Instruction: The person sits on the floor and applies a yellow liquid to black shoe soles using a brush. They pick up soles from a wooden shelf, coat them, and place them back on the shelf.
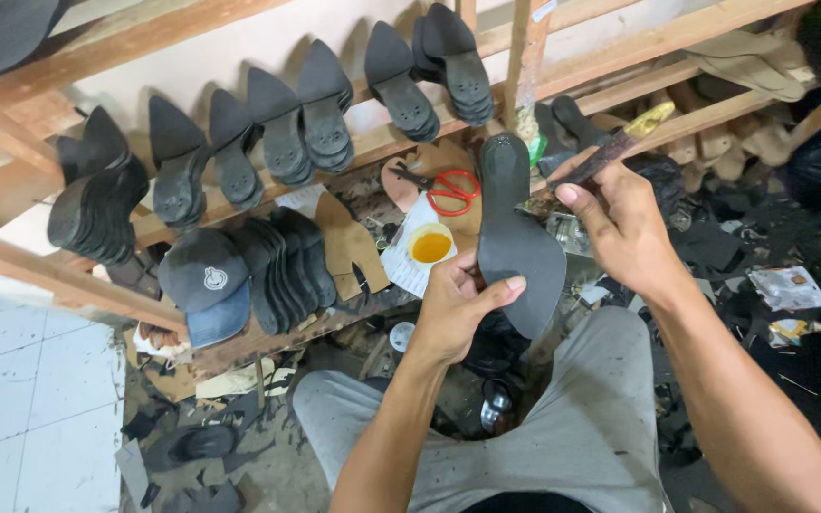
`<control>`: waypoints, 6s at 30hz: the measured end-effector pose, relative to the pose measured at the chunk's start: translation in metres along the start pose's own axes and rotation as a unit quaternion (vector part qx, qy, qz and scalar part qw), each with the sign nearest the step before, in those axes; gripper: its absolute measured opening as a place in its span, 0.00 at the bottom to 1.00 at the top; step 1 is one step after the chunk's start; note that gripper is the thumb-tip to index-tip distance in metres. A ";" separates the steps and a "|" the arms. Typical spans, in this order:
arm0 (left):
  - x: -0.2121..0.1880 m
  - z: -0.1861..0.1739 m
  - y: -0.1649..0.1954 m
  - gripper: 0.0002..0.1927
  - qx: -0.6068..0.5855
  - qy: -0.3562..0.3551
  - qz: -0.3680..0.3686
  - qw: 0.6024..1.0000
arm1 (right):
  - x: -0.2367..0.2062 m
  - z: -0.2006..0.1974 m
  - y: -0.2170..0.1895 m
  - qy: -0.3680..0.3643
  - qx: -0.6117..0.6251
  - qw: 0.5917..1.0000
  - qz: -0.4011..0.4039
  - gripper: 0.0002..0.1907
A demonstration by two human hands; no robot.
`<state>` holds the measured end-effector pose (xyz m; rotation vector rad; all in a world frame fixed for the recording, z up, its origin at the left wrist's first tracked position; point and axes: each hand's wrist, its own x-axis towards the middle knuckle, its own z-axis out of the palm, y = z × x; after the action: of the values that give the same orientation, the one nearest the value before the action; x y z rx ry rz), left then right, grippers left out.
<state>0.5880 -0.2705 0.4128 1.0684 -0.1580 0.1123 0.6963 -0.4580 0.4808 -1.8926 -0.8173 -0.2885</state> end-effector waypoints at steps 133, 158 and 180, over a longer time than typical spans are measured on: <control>-0.001 -0.136 -0.035 0.17 0.029 0.233 0.018 0.972 | 0.031 0.137 0.040 -0.088 0.016 0.979 -0.185 0.09; 0.014 -0.174 -0.057 0.15 -0.159 0.311 0.090 0.933 | -0.049 0.147 0.049 -0.085 -0.016 0.979 -0.185 0.09; -0.010 -0.127 -0.056 0.17 0.106 0.350 0.125 0.922 | 0.013 0.135 0.016 0.047 -0.044 0.993 -0.104 0.07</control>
<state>0.5973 -0.1861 0.3031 1.1598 0.3763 0.7463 0.6960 -0.3388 0.4141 -1.8611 -0.9527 -0.5459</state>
